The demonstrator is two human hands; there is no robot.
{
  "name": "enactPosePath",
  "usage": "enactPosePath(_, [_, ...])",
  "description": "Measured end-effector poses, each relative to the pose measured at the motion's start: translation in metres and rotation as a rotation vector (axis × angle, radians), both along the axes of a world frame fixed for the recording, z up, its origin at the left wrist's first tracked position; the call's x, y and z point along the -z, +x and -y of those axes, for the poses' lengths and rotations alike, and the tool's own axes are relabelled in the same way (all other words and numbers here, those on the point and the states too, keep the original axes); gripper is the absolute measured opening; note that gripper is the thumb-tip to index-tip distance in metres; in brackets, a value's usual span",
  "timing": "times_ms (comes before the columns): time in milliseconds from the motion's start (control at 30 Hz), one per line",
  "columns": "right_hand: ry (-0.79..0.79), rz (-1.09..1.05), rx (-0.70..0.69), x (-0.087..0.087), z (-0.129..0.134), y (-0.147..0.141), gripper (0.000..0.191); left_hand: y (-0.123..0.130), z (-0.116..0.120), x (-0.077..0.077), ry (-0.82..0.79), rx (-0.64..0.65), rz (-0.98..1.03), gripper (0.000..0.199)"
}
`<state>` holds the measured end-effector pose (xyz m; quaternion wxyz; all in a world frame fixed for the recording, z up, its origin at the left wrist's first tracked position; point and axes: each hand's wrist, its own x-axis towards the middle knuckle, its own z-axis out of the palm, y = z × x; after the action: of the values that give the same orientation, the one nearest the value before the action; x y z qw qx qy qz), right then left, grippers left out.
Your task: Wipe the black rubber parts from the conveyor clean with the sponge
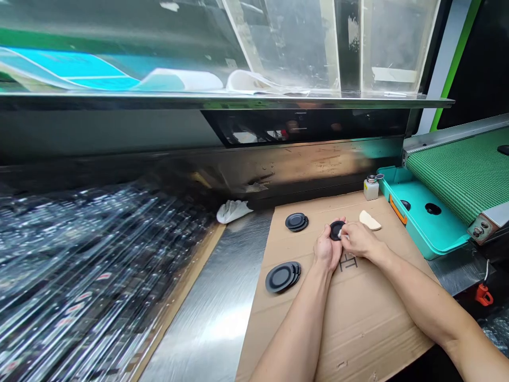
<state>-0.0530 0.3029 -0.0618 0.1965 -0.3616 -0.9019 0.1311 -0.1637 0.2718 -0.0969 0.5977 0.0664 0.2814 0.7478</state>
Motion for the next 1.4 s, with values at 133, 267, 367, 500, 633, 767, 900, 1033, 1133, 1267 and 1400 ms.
enactPosePath(133, [0.003,-0.087,-0.046,0.006,0.004,-0.005,0.011,0.003,0.002,-0.004,-0.007,0.013,-0.007,0.038])
enactPosePath(267, [0.006,-0.114,-0.103,0.008,0.007,-0.011,0.011,0.003,0.003,-0.006,-0.008,0.025,0.027,0.040])
enactPosePath(367, [0.034,-0.016,-0.064,0.003,0.007,-0.004,0.013,-0.001,0.003,-0.007,-0.020,0.005,0.037,0.040])
enactPosePath(500, [0.080,0.059,-0.134,-0.001,0.003,0.007,0.014,-0.007,0.002,-0.007,-0.028,0.007,0.031,0.043])
enactPosePath(633, [0.117,-0.002,-0.005,-0.001,-0.005,0.008,0.017,-0.002,0.002,-0.004,-0.012,0.030,-0.002,0.041])
enactPosePath(767, [0.145,-0.073,0.023,-0.001,-0.010,-0.001,0.020,0.010,0.001,0.002,0.034,0.015,-0.044,0.029])
enactPosePath(900, [0.135,-0.085,0.153,-0.002,-0.010,-0.009,0.018,0.013,0.000,0.003,0.025,0.088,-0.027,0.037])
enactPosePath(1033, [0.045,-0.162,0.044,-0.001,0.000,-0.008,0.015,0.007,0.001,-0.001,-0.005,0.097,-0.036,0.040])
enactPosePath(1133, [-0.046,-0.240,-0.127,0.002,0.010,-0.007,0.011,0.004,0.003,-0.005,-0.046,0.108,-0.026,0.045])
enactPosePath(1267, [-0.021,-0.296,-0.076,0.005,0.016,-0.010,0.012,0.004,0.005,-0.009,-0.025,0.120,-0.027,0.052])
enactPosePath(1400, [0.013,-0.345,0.052,0.004,0.009,-0.008,0.013,0.002,0.006,-0.010,0.011,0.116,-0.013,0.050])
